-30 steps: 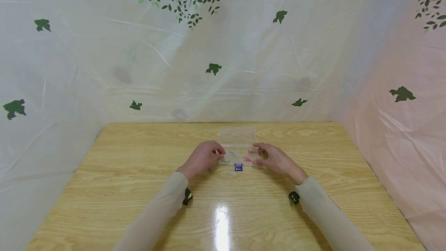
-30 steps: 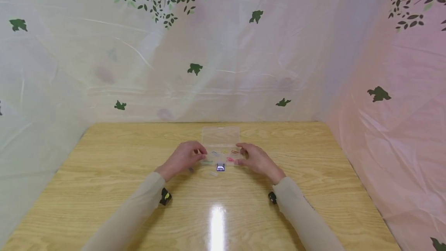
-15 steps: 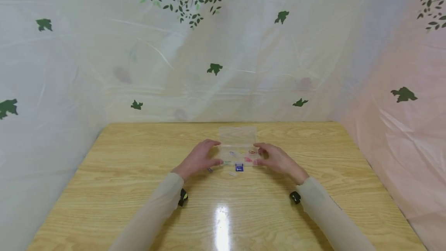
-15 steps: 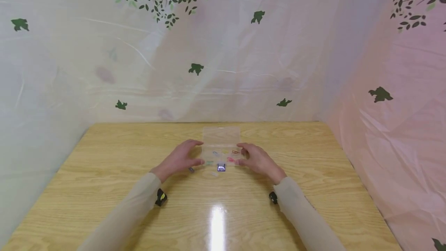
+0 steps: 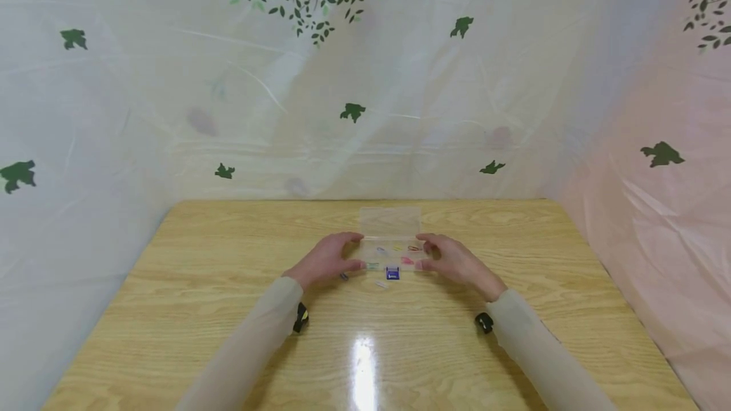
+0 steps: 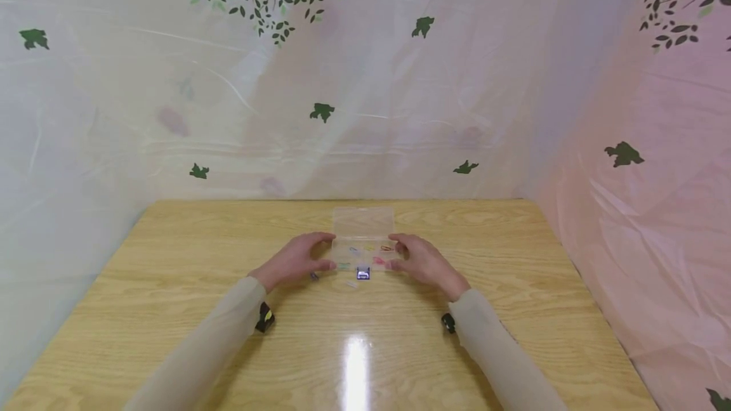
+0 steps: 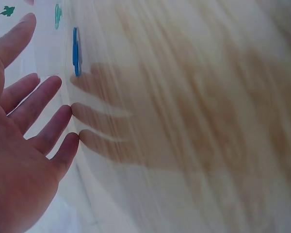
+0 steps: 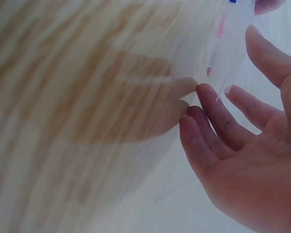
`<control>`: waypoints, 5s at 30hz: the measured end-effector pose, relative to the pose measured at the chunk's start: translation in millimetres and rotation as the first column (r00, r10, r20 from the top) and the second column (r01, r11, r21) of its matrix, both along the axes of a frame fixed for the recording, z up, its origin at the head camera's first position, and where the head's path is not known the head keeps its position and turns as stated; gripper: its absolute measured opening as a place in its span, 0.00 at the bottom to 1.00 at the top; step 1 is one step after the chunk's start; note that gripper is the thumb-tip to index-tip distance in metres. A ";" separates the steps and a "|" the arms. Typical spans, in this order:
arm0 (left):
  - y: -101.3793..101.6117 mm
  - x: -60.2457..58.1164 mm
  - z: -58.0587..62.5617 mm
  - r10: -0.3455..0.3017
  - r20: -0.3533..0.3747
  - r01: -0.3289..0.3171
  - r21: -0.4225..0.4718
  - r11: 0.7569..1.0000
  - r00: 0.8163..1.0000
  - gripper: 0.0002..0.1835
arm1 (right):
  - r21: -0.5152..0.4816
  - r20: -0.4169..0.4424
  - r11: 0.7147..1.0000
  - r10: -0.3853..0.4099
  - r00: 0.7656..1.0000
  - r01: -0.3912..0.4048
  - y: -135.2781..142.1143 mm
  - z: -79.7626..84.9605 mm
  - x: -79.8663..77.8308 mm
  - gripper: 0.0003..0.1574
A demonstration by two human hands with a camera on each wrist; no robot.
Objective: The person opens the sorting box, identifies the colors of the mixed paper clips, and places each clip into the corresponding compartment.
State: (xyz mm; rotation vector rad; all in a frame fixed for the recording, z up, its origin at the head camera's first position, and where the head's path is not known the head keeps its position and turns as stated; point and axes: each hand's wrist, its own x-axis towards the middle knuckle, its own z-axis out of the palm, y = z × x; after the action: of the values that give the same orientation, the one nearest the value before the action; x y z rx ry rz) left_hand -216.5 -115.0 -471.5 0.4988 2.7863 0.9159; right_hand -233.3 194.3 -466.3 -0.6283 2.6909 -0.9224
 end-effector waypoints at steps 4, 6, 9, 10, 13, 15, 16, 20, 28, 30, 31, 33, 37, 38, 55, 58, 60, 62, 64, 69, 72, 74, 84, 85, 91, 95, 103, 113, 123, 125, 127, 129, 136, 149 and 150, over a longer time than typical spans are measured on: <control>-0.9 -0.8 -1.5 -0.002 -0.008 0.002 0.014 1.000 1.000 0.36 | 0.002 -0.021 1.000 0.016 1.000 -0.015 0.4 -0.6 0.5 0.42; -1.1 -0.8 -1.5 -0.001 -0.008 0.002 0.023 1.000 1.000 0.36 | -0.001 -0.042 1.000 0.022 0.999 -0.022 0.9 -0.4 1.3 0.42; -0.6 -2.2 -0.8 0.001 0.003 -0.001 0.030 1.000 1.000 0.36 | -0.011 -0.074 1.000 -0.004 0.997 0.003 1.7 1.3 3.2 0.42; -0.6 -2.6 -0.6 0.003 0.008 -0.003 0.032 0.999 1.000 0.35 | -0.024 -0.084 0.999 -0.023 0.996 0.021 1.6 2.1 4.0 0.41; -0.9 -3.4 -0.2 0.007 0.012 -0.007 0.042 0.999 1.000 0.35 | -0.077 -0.135 0.994 -0.084 0.987 0.075 0.6 5.0 7.4 0.37; -1.3 -3.8 -0.3 0.006 0.010 -0.006 0.046 0.999 1.000 0.35 | -0.129 -0.181 0.988 -0.113 0.977 0.090 -1.4 6.2 9.9 0.32; -1.6 -3.9 -0.5 0.005 0.009 -0.005 0.047 0.999 1.000 0.35 | -0.152 -0.212 0.985 -0.117 0.970 0.086 -2.8 6.6 11.2 0.30; -2.1 -4.7 -2.0 0.005 0.012 -0.005 0.046 0.999 1.000 0.35 | -0.196 -0.286 0.979 -0.104 0.953 0.048 -11.2 7.3 18.6 0.23; -1.7 -5.5 -4.4 0.012 0.011 -0.013 0.060 0.998 1.000 0.35 | -0.182 -0.244 0.983 -0.009 0.970 -0.036 -31.7 11.7 39.0 0.22; -1.5 -4.9 -3.4 0.013 0.009 -0.013 0.065 0.998 1.000 0.34 | -0.175 -0.243 0.982 0.020 0.970 -0.064 -36.1 11.4 42.8 0.20; -1.4 -4.6 -2.7 0.013 0.008 -0.013 0.067 0.998 1.000 0.34 | -0.176 -0.240 0.981 0.035 0.970 -0.079 -38.0 11.3 44.6 0.19; -1.3 -4.2 -1.0 0.014 0.013 -0.014 0.067 0.998 1.000 0.34 | -0.176 -0.237 0.978 0.064 0.969 -0.108 -41.3 10.6 47.4 0.18; -1.3 -3.6 0.8 0.012 0.019 -0.014 0.068 0.998 1.000 0.34 | -0.167 -0.199 0.975 0.113 0.973 -0.147 -47.6 9.3 50.4 0.18; -1.4 -3.7 0.8 0.011 0.020 -0.013 0.069 0.998 1.000 0.33 | -0.161 -0.184 0.975 0.120 0.976 -0.150 -49.2 8.7 50.9 0.19; -3.5 -8.2 -5.3 -0.015 0.015 0.014 0.079 0.997 1.000 0.33 | -0.026 -0.147 0.967 0.248 0.958 -0.254 -64.0 0.0 54.1 0.20; -3.7 -8.2 -5.6 -0.012 0.020 0.011 0.082 0.997 1.000 0.33 | -0.011 -0.152 0.964 0.261 0.953 -0.265 -65.0 -1.0 54.6 0.20; -3.8 -8.1 -5.5 -0.011 0.028 0.009 0.084 0.996 1.000 0.34 | -0.007 -0.146 0.964 0.262 0.954 -0.266 -65.3 -1.4 55.3 0.20; -3.9 -8.0 -5.5 -0.011 0.033 0.008 0.086 0.996 0.999 0.34 | 0.000 -0.149 0.963 0.267 0.952 -0.270 -65.9 -1.7 55.8 0.20; -4.0 -8.1 -5.4 -0.011 0.035 0.008 0.087 0.996 0.999 0.34 | -0.003 -0.136 0.962 0.270 0.953 -0.273 -66.3 -2.1 56.4 0.20; -4.3 -8.5 -4.8 -0.009 0.035 0.005 0.088 0.996 0.999 0.33 | -0.018 -0.082 0.965 0.259 0.962 -0.261 -67.8 -2.5 58.3 0.20; -4.6 -8.5 -4.5 -0.008 0.034 0.005 0.088 0.996 0.999 0.33 | -0.020 -0.071 0.965 0.259 0.963 -0.261 -67.5 -2.8 59.2 0.19; -4.8 -8.5 -4.0 -0.008 0.032 0.005 0.088 0.996 0.999 0.33 | -0.024 -0.071 0.963 0.268 0.961 -0.270 -66.9 -2.9 59.7 0.18; -6.8 -8.7 -3.4 -0.013 0.019 0.011 0.096 0.995 1.000 0.34 | -0.028 -0.138 0.973 0.221 0.965 -0.227 -66.3 -2.9 60.7 0.17; -7.5 -9.3 -3.9 -0.012 0.017 0.011 0.100 0.995 1.000 0.34 | -0.022 -0.147 0.975 0.215 0.966 -0.220 -66.9 -3.0 59.9 0.16; -10.6 -10.8 -4.2 -0.011 0.019 0.008 0.121 0.993 1.000 0.33 | -0.011 -0.141 0.976 0.214 0.966 -0.218 -70.0 -5.1 54.3 0.08; -11.0 -13.6 -3.7 -0.026 0.017 0.023 0.124 0.992 1.000 0.33 | 0.001 -0.129 0.977 0.213 0.968 -0.215 -71.6 -6.9 52.5 0.05; -11.1 -19.8 -7.6 -0.045 -0.004 0.045 0.111 0.993 0.999 0.33 | 0.055 -0.202 0.975 0.220 0.954 -0.213 -75.0 -11.8 52.5 0.04; -13.0 -22.0 -5.2 -0.037 0.034 0.032 0.147 0.989 0.999 0.33 | 0.062 -0.117 0.977 0.212 0.970 -0.206 -79.7 -10.7 46.9 0.08; -12.6 -19.1 -5.0 -0.036 0.031 0.031 0.149 0.988 0.999 0.33 | 0.028 -0.104 0.968 0.250 0.963 -0.249 -74.3 -5.5 47.9 0.09; -12.5 -18.6 -5.6 -0.037 0.026 0.033 0.147 0.989 0.999 0.33 | 0.012 -0.105 0.966 0.258 0.960 -0.258 -73.1 -4.9 48.0 0.09; -12.6 -18.1 -6.1 -0.038 0.024 0.034 0.144 0.989 0.999 0.33 | -0.003 -0.107 0.965 0.260 0.960 -0.262 -72.5 -5.1 48.1 0.09; -12.8 -17.7 -6.8 -0.038 0.024 0.034 0.145 0.989 0.999 0.33 | -0.013 -0.113 0.968 0.246 0.963 -0.249 -72.7 -5.4 48.2 0.09; -12.3 -16.6 -8.7 -0.036 0.020 0.033 0.156 0.987 0.999 0.33 | -0.050 -0.146 0.987 0.142 0.979 -0.151 -70.7 -2.3 48.3 0.11; -10.3 -15.8 -8.1 -0.036 0.011 0.034 0.152 0.988 0.999 0.33 | -0.139 -0.137 0.989 0.037 0.990 -0.056 -67.8 12.6 41.6 0.06; -10.2 -15.9 -8.2 -0.035 0.011 0.033 0.152 0.988 0.999 0.33 | -0.148 -0.126 0.988 0.025 0.992 -0.044 -68.2 13.8 41.0 0.05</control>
State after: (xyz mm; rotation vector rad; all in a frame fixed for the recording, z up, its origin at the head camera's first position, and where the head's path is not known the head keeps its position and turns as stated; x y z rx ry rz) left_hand -232.4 -125.2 -479.7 0.5580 2.6998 1.1255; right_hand -192.3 126.1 -452.5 -0.7849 2.7257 -1.1205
